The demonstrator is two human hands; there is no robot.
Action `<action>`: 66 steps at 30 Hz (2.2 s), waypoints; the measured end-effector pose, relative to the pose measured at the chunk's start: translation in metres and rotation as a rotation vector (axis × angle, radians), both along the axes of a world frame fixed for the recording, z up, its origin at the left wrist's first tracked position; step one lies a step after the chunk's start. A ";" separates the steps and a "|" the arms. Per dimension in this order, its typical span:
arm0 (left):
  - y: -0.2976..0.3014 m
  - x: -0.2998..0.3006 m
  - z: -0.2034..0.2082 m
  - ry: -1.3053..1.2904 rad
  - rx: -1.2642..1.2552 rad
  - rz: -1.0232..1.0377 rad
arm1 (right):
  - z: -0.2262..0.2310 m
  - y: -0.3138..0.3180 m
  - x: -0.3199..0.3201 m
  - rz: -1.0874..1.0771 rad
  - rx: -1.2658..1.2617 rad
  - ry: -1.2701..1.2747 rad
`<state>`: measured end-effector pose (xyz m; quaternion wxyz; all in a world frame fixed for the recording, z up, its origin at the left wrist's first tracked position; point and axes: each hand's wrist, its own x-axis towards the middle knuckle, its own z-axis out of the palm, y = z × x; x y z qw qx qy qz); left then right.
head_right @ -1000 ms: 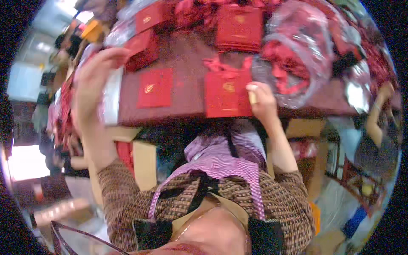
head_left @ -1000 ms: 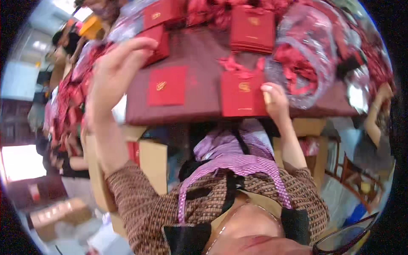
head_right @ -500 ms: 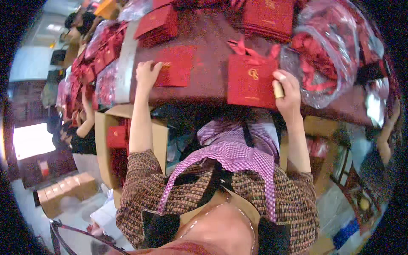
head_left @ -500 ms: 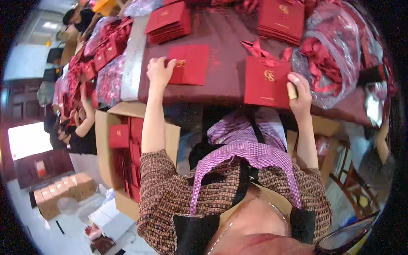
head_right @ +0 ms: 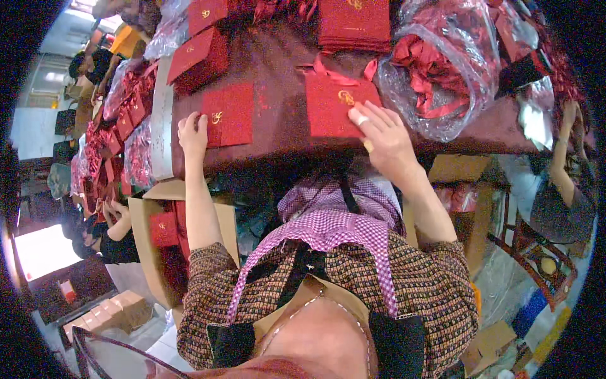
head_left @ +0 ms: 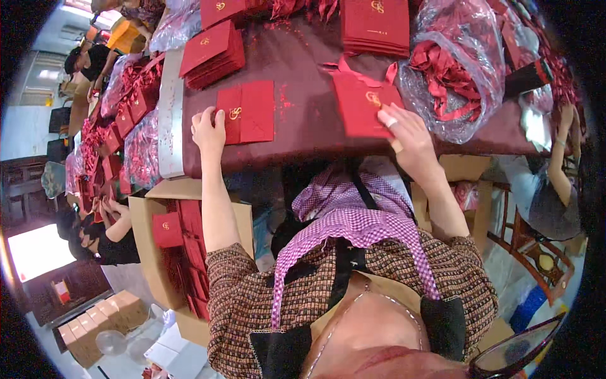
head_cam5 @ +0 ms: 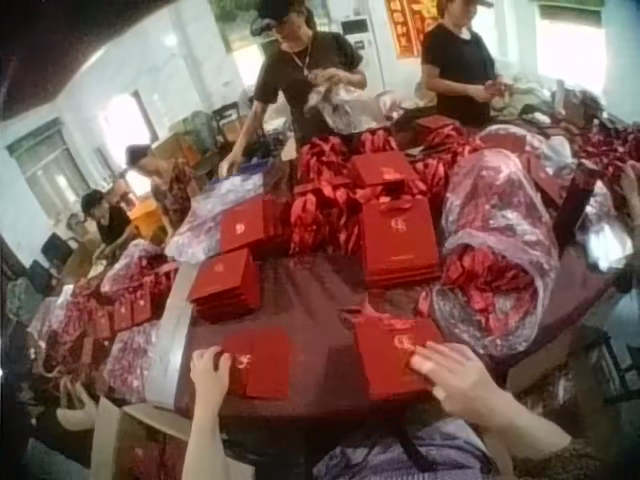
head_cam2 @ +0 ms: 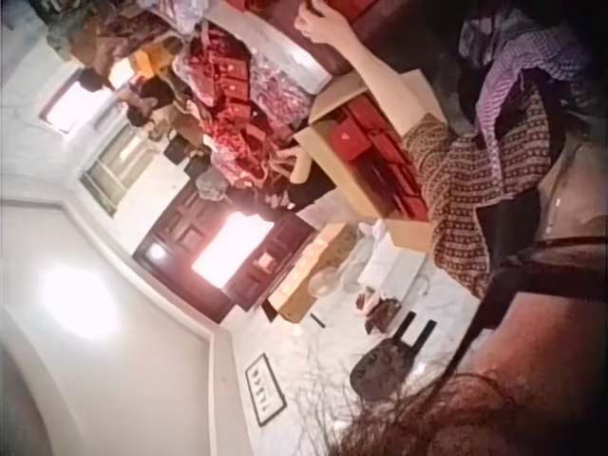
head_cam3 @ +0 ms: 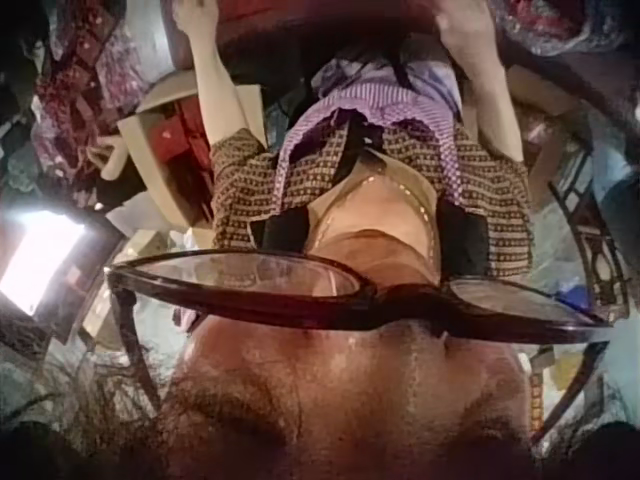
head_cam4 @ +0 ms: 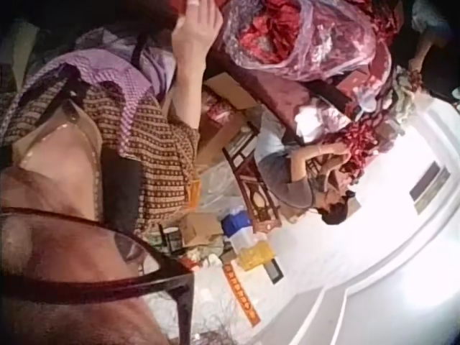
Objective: The person ties ribbons onto red envelopes by hand, folds the envelopes, and stacks them on the table.
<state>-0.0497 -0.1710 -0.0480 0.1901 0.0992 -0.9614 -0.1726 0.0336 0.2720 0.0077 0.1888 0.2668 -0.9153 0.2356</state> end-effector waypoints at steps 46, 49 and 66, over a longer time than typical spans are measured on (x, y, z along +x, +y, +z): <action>0.045 -0.019 0.022 -0.239 0.148 0.050 | 0.024 0.061 -0.223 0.043 0.345 0.061; 0.052 -0.012 0.020 -0.215 0.236 0.039 | 0.045 0.040 -0.190 0.082 0.196 0.180; 0.150 0.028 0.040 -0.055 1.267 -0.161 | -0.009 0.055 -0.008 -0.355 -0.592 0.001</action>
